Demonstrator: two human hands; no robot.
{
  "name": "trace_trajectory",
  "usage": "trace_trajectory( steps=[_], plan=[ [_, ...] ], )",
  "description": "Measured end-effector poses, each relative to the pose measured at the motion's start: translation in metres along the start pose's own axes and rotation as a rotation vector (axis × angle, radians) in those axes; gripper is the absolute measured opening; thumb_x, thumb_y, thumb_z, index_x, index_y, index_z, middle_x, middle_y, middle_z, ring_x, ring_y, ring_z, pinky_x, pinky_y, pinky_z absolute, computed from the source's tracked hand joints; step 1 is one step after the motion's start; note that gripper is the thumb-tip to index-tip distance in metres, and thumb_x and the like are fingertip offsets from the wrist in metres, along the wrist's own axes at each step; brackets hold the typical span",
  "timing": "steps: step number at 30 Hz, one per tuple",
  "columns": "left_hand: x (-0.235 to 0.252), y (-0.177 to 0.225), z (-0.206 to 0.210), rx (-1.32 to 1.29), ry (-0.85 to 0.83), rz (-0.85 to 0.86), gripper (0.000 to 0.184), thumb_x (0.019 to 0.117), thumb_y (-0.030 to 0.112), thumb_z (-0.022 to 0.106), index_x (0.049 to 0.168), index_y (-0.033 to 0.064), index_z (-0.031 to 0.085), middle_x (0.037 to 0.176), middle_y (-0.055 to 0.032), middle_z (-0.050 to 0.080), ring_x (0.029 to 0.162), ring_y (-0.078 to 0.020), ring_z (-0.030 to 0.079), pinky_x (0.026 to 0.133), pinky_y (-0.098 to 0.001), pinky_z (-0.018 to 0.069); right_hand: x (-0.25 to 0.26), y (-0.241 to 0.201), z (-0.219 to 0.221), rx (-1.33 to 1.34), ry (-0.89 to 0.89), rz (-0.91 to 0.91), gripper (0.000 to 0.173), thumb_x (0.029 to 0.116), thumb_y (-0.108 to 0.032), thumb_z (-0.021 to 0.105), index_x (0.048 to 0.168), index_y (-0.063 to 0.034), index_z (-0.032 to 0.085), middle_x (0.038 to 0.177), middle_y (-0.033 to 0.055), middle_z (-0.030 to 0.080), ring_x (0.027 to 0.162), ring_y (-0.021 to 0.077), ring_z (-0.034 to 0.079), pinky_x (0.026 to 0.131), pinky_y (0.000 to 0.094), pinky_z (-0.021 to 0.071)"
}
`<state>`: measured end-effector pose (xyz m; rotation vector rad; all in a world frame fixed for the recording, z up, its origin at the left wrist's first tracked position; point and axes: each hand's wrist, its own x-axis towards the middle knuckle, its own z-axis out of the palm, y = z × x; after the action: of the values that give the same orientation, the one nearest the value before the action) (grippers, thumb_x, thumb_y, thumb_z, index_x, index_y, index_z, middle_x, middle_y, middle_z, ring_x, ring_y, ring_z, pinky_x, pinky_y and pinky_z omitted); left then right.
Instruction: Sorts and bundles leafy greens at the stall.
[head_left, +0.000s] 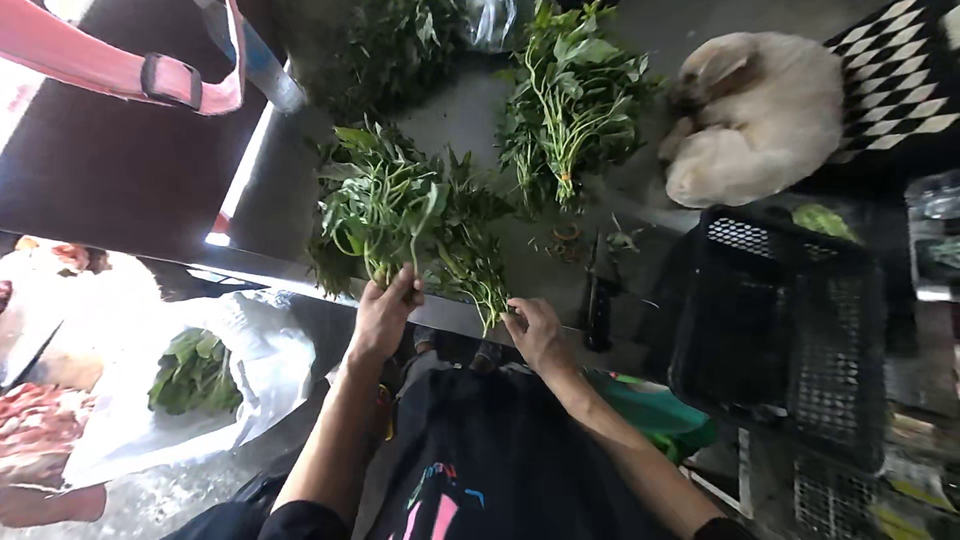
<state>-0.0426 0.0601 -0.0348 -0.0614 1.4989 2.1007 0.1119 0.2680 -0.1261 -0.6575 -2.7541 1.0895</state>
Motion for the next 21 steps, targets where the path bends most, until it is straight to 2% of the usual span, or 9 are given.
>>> trace_trajectory(
  steps=[3, 6, 8, 9, 13, 14, 16, 18, 21],
  plan=[
    [0.005, -0.039, 0.008, 0.068, 0.007, -0.117, 0.016, 0.1082, 0.011, 0.046, 0.117, 0.0026, 0.057, 0.087, -0.0043, 0.068, 0.071, -0.0109, 0.065, 0.070, -0.0274, 0.0575, 0.012, -0.013, 0.007, -0.080, -0.138, 0.033, 0.044, 0.0972, -0.041, 0.068, 0.118, -0.0024, 0.073, 0.111, 0.0197, 0.071, 0.105, 0.0348, 0.069, 0.095, 0.0485, 0.0555],
    [0.006, -0.070, 0.015, 0.061, 0.069, -0.218, 0.015, 0.1098, 0.013, 0.044, 0.116, 0.0017, 0.052, 0.081, -0.0028, 0.060, 0.064, -0.0099, 0.058, 0.064, -0.0257, 0.0541, 0.025, -0.024, 0.008, -0.119, -0.312, 0.183, 0.034, 0.1006, -0.028, 0.062, 0.121, -0.0018, 0.069, 0.119, 0.0184, 0.070, 0.114, 0.0329, 0.067, 0.101, 0.0485, 0.0525],
    [0.004, -0.083, 0.018, 0.041, 0.110, -0.276, 0.015, 0.1099, 0.017, 0.046, 0.113, 0.0035, 0.051, 0.076, -0.0020, 0.056, 0.061, -0.0108, 0.055, 0.061, -0.0267, 0.0524, 0.029, -0.024, 0.005, 0.006, -0.324, 0.313, 0.030, 0.1000, -0.021, 0.059, 0.122, -0.0019, 0.068, 0.114, 0.0164, 0.071, 0.107, 0.0286, 0.069, 0.096, 0.0465, 0.0540],
    [0.002, -0.088, 0.019, 0.040, 0.125, -0.297, 0.015, 0.1095, 0.019, 0.047, 0.111, 0.0040, 0.052, 0.075, -0.0014, 0.055, 0.060, -0.0109, 0.054, 0.060, -0.0269, 0.0521, 0.028, -0.022, 0.004, 0.121, -0.273, 0.337, 0.030, 0.1001, -0.019, 0.060, 0.122, -0.0001, 0.067, 0.108, 0.0165, 0.071, 0.100, 0.0273, 0.070, 0.092, 0.0452, 0.0553],
    [0.001, -0.109, 0.027, 0.105, 0.111, -0.375, 0.020, 0.1048, 0.023, 0.059, 0.112, 0.0060, 0.053, 0.069, 0.0014, 0.051, 0.055, -0.0094, 0.050, 0.054, -0.0259, 0.0486, 0.013, -0.014, 0.008, 0.352, 0.006, 0.122, 0.025, 0.0994, -0.016, 0.059, 0.114, 0.0027, 0.065, 0.094, 0.0127, 0.070, 0.082, 0.0179, 0.068, 0.076, 0.0365, 0.0576],
    [0.003, -0.113, 0.033, 0.139, 0.102, -0.394, 0.024, 0.1027, 0.025, 0.063, 0.114, 0.0055, 0.054, 0.069, 0.0004, 0.052, 0.055, -0.0098, 0.050, 0.054, -0.0265, 0.0477, 0.011, -0.013, 0.009, 0.372, 0.015, 0.073, 0.024, 0.0989, -0.017, 0.060, 0.112, 0.0018, 0.066, 0.095, 0.0112, 0.070, 0.083, 0.0156, 0.068, 0.077, 0.0346, 0.0579],
    [0.008, -0.118, 0.044, 0.198, 0.083, -0.428, 0.032, 0.0999, 0.028, 0.067, 0.118, 0.0037, 0.056, 0.075, -0.0033, 0.058, 0.058, -0.0110, 0.053, 0.056, -0.0280, 0.0486, 0.009, -0.013, 0.012, 0.422, -0.025, 0.009, 0.022, 0.0987, -0.016, 0.062, 0.111, 0.0007, 0.068, 0.101, 0.0099, 0.072, 0.092, 0.0130, 0.069, 0.086, 0.0326, 0.0579],
    [0.013, -0.121, 0.050, 0.232, 0.060, -0.444, 0.031, 0.1003, 0.029, 0.067, 0.116, 0.0035, 0.058, 0.076, -0.0037, 0.060, 0.058, -0.0106, 0.054, 0.055, -0.0275, 0.0492, 0.008, -0.011, 0.012, 0.439, -0.032, -0.012, 0.019, 0.0979, -0.013, 0.065, 0.110, -0.0006, 0.072, 0.106, 0.0095, 0.074, 0.098, 0.0120, 0.070, 0.092, 0.0306, 0.0573],
    [0.017, -0.120, 0.050, 0.295, 0.014, -0.468, 0.023, 0.0980, 0.017, 0.068, 0.114, 0.0033, 0.059, 0.075, -0.0025, 0.060, 0.058, -0.0099, 0.053, 0.055, -0.0268, 0.0481, 0.007, -0.005, 0.009, 0.472, 0.019, -0.091, 0.016, 0.0932, -0.008, 0.068, 0.105, -0.0003, 0.075, 0.105, 0.0107, 0.074, 0.100, 0.0125, 0.071, 0.094, 0.0275, 0.0568]
  ],
)
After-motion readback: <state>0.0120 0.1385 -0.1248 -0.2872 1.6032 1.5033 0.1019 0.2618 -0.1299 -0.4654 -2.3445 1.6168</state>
